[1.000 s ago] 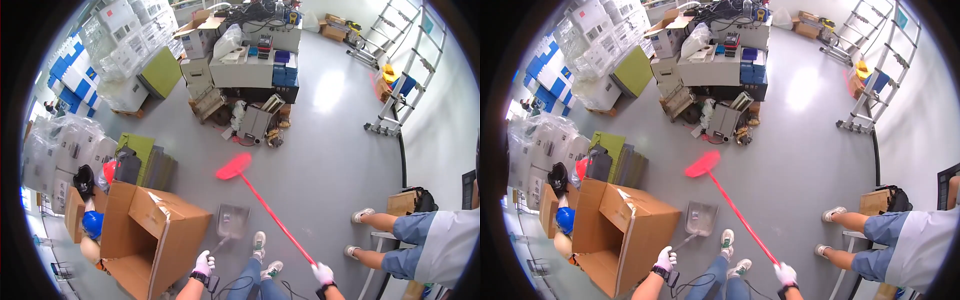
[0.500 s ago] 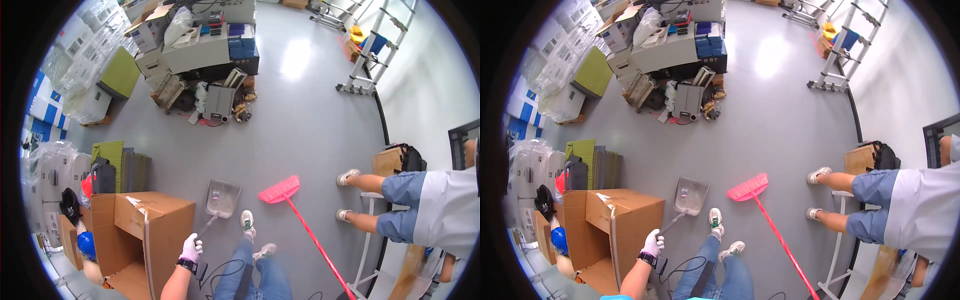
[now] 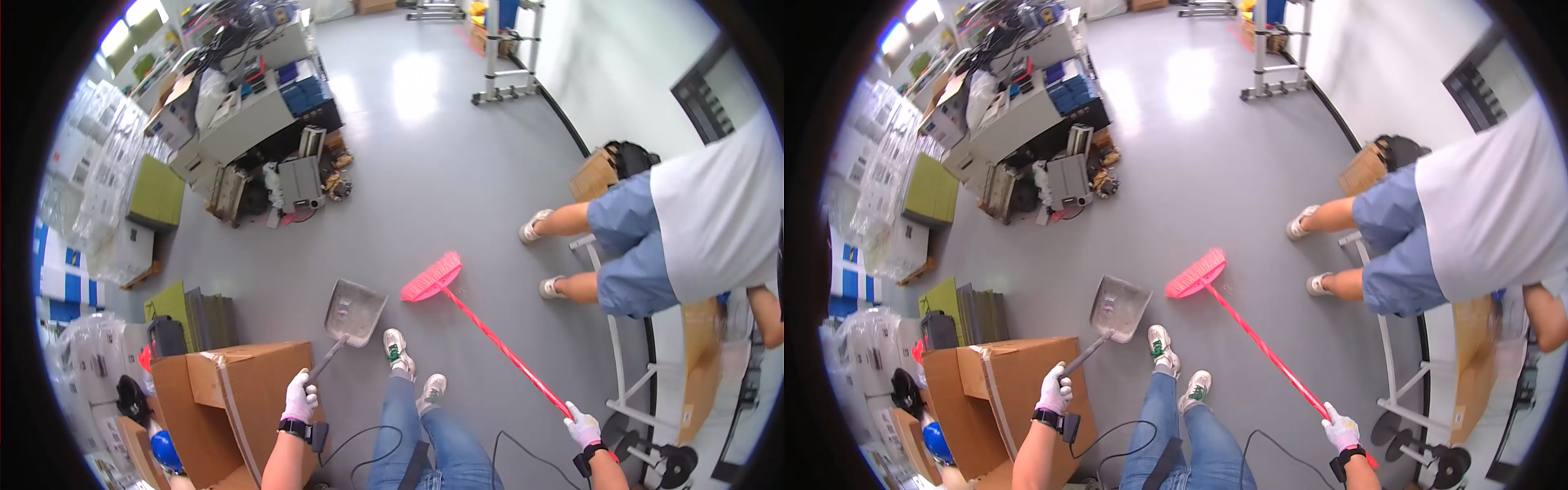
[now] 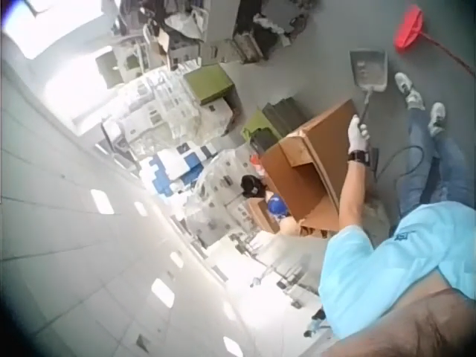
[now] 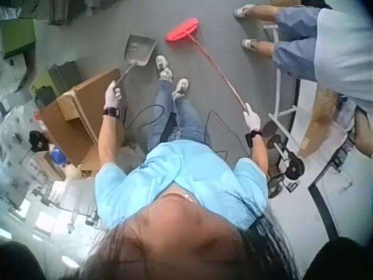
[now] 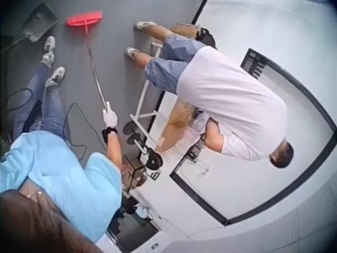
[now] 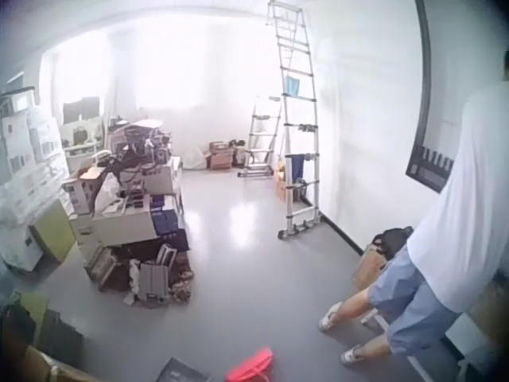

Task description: The person sweeps the floor with a broom and dustpan and picks up a glove and places it on a ladder. The person also moves a keyboard and other items into a cardboard box and adjusts a large white board in a corner.

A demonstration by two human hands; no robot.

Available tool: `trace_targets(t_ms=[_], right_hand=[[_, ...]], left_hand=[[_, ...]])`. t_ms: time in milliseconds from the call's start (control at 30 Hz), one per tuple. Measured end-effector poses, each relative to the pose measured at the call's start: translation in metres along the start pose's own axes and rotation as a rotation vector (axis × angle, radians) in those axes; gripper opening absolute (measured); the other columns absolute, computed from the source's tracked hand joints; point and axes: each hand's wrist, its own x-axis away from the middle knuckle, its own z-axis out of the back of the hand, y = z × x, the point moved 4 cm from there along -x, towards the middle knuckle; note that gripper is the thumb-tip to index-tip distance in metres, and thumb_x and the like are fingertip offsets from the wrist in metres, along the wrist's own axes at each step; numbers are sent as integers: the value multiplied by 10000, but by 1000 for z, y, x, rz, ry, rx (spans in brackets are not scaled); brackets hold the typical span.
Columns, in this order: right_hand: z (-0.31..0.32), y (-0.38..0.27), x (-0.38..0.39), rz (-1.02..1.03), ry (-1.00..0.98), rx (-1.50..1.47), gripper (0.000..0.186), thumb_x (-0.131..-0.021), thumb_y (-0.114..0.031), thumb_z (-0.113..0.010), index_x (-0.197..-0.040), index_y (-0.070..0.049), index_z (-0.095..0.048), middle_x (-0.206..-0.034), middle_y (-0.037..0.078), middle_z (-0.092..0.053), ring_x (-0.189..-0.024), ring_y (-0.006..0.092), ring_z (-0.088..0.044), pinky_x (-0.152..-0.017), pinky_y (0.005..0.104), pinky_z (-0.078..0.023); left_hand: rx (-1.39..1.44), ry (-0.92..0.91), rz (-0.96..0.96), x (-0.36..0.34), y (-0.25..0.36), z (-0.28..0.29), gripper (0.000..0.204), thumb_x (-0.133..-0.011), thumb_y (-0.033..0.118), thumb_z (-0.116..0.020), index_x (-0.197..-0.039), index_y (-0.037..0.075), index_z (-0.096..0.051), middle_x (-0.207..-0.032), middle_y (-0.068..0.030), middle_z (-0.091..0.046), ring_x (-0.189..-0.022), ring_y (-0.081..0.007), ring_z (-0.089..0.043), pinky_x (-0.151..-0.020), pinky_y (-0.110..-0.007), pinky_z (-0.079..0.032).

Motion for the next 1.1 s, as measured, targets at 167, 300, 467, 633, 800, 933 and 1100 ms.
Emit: trace_targets(t_ms=[167,300,467,633,800,933,1100], right_hand=[[-29,4,3,-28,68,-204,513,-826,-344,-498,-1308,-346,-322,-872,180,-608,-831,351,-580,-751,436,-447],[-34,-52,-56,4,129,-348,508,-846,-322,-463,-1324,-332,-293,-857,196,-602,-814,373,-572,-733,459,-440],[-41,-115,-110,-31,231,-460,518,-840,-290,-458,-1330,-320,-294,-829,220,-592,-778,379,-574,-718,461,-452],[-137,-101,-49,6,125,-425,529,-834,-244,-480,-1328,-290,-297,-774,215,-596,-727,395,-575,-674,489,-453],[-195,-69,68,-137,-52,-391,534,-833,-269,-481,-1330,-318,-292,-785,203,-601,-758,379,-580,-714,471,-456],[-199,-70,117,-213,-80,-484,520,-831,-295,-491,-1321,-313,-316,-773,205,-595,-767,373,-581,-711,449,-455],[-192,-95,125,-259,-36,-675,519,-839,-265,-476,-1329,-285,-305,-758,229,-576,-752,376,-578,-682,432,-444]], left_hand=[[-128,-40,-28,6,-4,-14,260,-852,263,-465,-1103,194,-469,-554,41,-389,-363,-60,-299,-313,-197,-228],[-303,-36,-52,13,-5,-38,326,-843,239,-454,-1160,164,-467,-579,28,-413,-390,-67,-327,-331,-202,-261],[-501,-61,-71,-2,1,-73,325,-837,227,-457,-1150,150,-494,-590,23,-437,-397,-68,-342,-334,-205,-270],[-669,-88,-104,-16,7,-77,324,-826,210,-465,-1131,121,-528,-574,8,-446,-405,-69,-356,-341,-218,-285],[-790,-110,-145,-14,14,-100,290,-819,202,-450,-1085,122,-534,-574,21,-425,-393,-70,-332,-337,-210,-257],[-803,-136,-130,-19,18,-110,272,-815,221,-460,-1065,145,-537,-570,17,-424,-401,-70,-329,-344,-217,-254],[-761,-165,-90,-29,30,-121,236,-811,251,-508,-1003,124,-561,-581,14,-421,-407,-76,-341,-347,-228,-280]])
